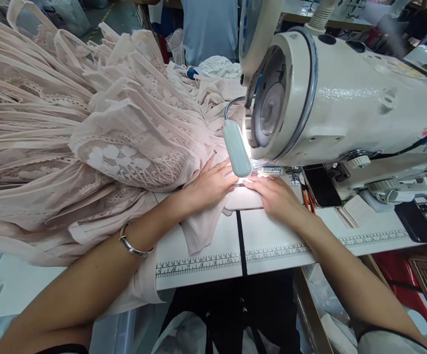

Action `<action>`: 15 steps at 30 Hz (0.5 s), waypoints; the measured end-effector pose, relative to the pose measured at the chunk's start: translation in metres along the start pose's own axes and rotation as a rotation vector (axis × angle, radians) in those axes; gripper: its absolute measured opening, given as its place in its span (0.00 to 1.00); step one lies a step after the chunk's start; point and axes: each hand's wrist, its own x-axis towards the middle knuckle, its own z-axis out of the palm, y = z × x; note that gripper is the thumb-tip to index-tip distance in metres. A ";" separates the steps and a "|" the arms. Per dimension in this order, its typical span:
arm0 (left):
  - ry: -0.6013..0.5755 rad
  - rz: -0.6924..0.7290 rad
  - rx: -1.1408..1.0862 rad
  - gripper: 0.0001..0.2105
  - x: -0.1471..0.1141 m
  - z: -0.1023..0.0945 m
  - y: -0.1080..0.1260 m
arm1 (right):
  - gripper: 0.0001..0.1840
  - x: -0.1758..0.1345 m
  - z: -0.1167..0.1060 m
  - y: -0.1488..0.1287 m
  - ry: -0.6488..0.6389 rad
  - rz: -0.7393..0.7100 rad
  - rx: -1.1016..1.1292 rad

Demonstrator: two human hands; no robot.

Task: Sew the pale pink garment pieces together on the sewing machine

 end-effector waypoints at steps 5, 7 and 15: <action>-0.060 -0.046 -0.001 0.09 0.005 -0.007 0.003 | 0.33 0.000 0.003 0.001 -0.023 0.013 -0.052; -0.075 -0.069 -0.009 0.09 0.006 -0.008 0.003 | 0.33 -0.001 0.004 0.001 -0.030 -0.011 -0.053; -0.103 -0.170 -0.058 0.12 0.009 -0.009 0.003 | 0.29 0.006 -0.010 -0.010 -0.213 0.139 -0.029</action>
